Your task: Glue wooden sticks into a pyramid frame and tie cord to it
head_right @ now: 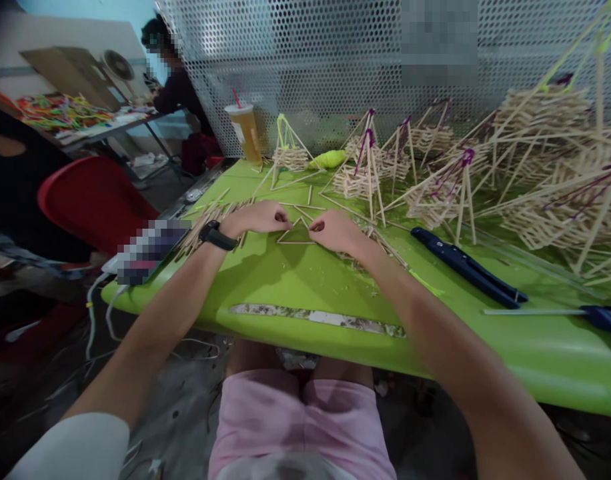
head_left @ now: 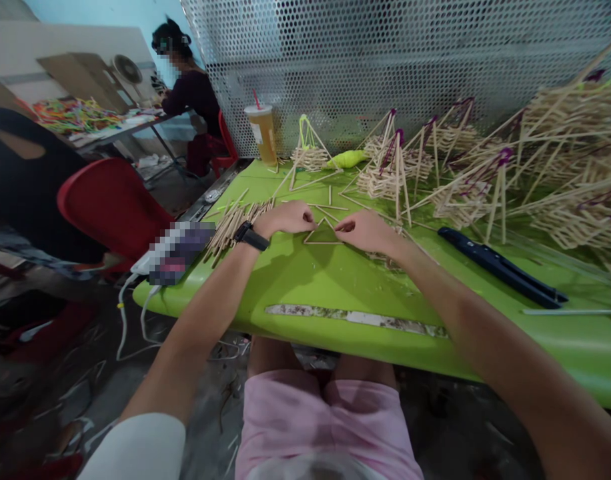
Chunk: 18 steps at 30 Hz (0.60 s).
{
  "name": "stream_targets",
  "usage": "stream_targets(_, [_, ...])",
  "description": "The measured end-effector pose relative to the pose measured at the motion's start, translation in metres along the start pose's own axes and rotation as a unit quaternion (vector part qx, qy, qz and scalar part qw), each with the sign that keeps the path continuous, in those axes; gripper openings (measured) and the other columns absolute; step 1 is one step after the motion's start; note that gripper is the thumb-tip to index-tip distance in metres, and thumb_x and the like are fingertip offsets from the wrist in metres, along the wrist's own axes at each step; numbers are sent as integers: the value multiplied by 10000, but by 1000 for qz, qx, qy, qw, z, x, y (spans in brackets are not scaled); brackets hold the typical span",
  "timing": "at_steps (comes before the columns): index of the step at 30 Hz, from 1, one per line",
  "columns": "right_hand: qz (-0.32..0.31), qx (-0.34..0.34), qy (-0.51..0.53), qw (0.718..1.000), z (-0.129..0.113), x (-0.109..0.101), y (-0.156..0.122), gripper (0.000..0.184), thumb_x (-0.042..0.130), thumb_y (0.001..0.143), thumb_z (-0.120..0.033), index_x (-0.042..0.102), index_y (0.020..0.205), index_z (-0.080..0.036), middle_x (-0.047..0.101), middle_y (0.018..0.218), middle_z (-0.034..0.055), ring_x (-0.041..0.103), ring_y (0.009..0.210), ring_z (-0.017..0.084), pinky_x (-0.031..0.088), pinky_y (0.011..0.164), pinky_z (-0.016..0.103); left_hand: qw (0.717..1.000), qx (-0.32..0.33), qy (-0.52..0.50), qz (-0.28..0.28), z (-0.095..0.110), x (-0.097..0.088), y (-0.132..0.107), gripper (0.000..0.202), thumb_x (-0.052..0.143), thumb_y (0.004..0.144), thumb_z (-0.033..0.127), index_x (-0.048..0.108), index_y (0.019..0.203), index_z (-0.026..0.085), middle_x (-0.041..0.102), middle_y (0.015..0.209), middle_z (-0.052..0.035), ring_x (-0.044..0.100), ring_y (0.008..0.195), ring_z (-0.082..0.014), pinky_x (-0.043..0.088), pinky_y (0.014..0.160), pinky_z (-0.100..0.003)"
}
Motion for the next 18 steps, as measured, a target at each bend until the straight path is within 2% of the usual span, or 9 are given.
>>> stream_targets(18, [-8, 11, -13, 1000, -3, -2, -2, 204, 701, 937, -199, 899, 988, -212, 859, 1062, 100, 785, 912, 241, 570, 793, 322, 999, -15, 4, -30, -3, 3, -1, 334, 690, 942, 449, 832, 1002, 153, 787, 888, -86, 639, 746, -175, 385, 670, -293])
Point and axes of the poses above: each hand's wrist, its own y-axis towards the middle knuckle, its own x-axis out of the palm, z = x × y, the point moved 10 cm from there along y, towards the middle knuckle
